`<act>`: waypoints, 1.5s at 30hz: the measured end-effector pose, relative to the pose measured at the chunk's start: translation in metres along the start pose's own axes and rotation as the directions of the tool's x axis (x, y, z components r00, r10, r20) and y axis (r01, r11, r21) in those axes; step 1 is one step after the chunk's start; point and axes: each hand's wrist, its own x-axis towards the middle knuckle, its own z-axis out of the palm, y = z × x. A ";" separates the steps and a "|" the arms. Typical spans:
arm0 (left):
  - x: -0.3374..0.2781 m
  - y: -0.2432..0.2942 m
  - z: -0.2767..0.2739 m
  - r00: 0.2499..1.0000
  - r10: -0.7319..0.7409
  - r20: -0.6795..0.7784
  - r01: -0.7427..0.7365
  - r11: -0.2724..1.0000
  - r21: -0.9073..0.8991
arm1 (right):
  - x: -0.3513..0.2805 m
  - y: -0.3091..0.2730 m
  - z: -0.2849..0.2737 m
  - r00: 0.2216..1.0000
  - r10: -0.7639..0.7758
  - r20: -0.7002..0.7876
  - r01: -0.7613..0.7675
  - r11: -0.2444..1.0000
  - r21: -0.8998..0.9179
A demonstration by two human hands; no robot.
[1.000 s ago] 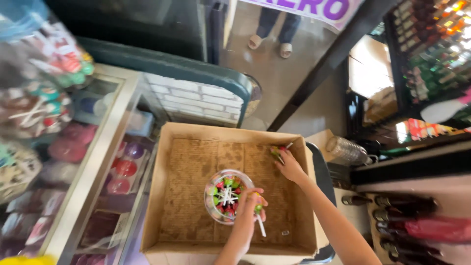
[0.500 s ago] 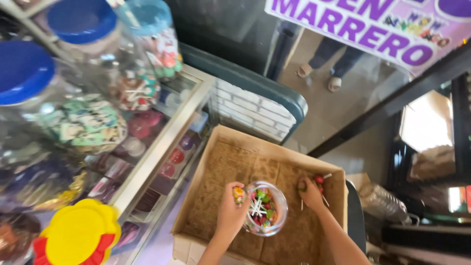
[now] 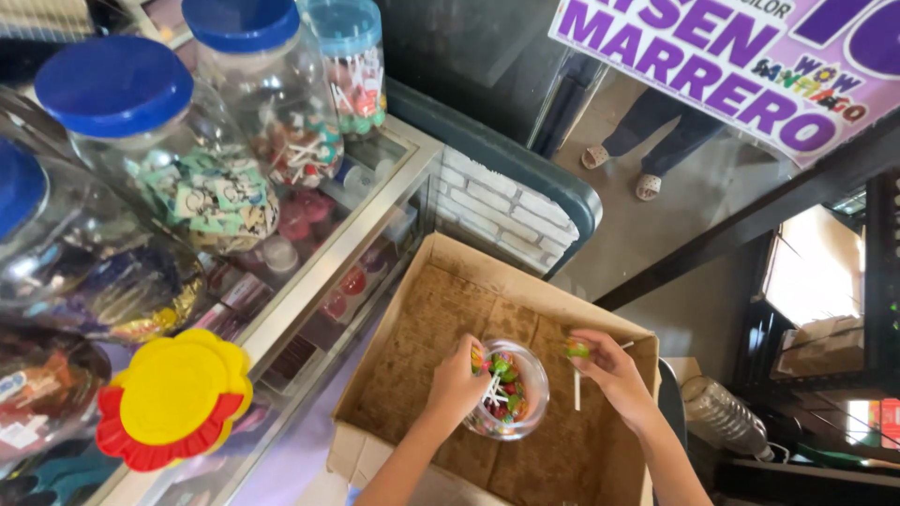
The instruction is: The recorder is organizing individual lollipops from a large cardboard box into a smaller clear plastic container in a grocery store setting.
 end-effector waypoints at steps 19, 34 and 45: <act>-0.063 -0.031 -0.012 0.897 -0.377 -0.233 0.087 0.665 -0.742 | -0.017 -0.040 0.152 0.867 -0.484 0.119 0.490 0.785 -0.378; 0.014 -0.030 -0.063 0.980 0.156 -0.123 -0.166 0.983 -0.074 | 0.068 0.070 0.221 0.980 -0.031 0.199 0.200 0.249 -0.948; 0.018 -0.036 -0.061 0.950 0.261 -0.169 -0.289 0.943 -0.165 | 0.089 0.087 0.230 0.995 0.082 0.059 0.038 0.240 -0.970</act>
